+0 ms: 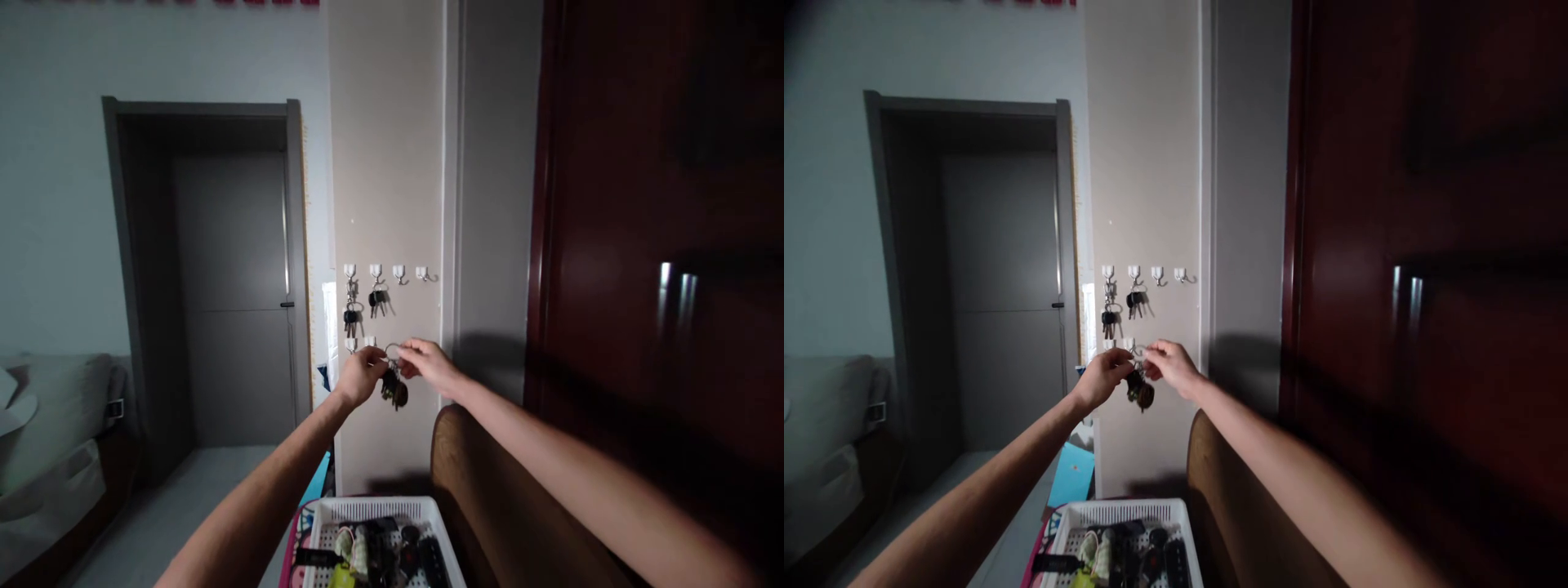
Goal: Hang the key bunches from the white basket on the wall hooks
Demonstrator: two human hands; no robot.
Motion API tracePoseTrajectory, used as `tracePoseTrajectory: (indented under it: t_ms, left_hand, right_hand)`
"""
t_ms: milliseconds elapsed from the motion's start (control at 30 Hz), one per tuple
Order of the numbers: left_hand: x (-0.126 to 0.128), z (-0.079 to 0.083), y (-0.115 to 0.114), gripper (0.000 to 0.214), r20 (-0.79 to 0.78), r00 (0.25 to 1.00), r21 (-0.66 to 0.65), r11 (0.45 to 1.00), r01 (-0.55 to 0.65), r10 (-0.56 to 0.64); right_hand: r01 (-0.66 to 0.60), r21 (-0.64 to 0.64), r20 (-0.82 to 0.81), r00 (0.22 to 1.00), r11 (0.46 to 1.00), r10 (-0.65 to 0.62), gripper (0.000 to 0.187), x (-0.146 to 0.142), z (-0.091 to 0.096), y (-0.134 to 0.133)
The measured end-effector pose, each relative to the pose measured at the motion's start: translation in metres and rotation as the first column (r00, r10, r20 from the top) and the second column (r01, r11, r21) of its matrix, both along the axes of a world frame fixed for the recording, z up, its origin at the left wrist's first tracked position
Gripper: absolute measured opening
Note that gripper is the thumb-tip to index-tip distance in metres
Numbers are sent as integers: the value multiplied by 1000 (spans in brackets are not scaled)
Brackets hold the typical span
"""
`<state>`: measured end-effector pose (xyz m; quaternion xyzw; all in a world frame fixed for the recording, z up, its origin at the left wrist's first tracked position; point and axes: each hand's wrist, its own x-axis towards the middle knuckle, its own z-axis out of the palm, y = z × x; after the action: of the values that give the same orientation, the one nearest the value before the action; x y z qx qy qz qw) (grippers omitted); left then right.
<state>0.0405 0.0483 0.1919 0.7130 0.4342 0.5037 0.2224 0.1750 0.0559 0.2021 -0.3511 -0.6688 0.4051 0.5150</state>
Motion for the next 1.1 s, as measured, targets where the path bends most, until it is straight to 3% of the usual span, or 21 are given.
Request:
tracePoseTrajectory:
  t_ms: [167,333,500,800,1100]
  left_hand:
    - [-4,14,7,21,21,999,-43,999,31,-31]
    - [-10,14,9,22,8,1000,-61,998,26,-25]
    - [-19,5,16,24,0,1000,-89,996,10,-10]
    - [-28,-7,29,25,-16,1000,-150,989,3,-5]
    - [-25,-24,37,23,-11,1000,-183,983,15,-18]
  right_hand:
    - [159,63,-73,985,985,-155,6,1,64,26]
    - [345,77,-74,938,935,-340,9,2,91,53]
    - [452,81,-46,892,889,-449,10,4,99,79]
    - [523,48,-29,852,851,-522,5,1,101,117]
    - [539,15,-17,842,842,-539,4,3,86,124]
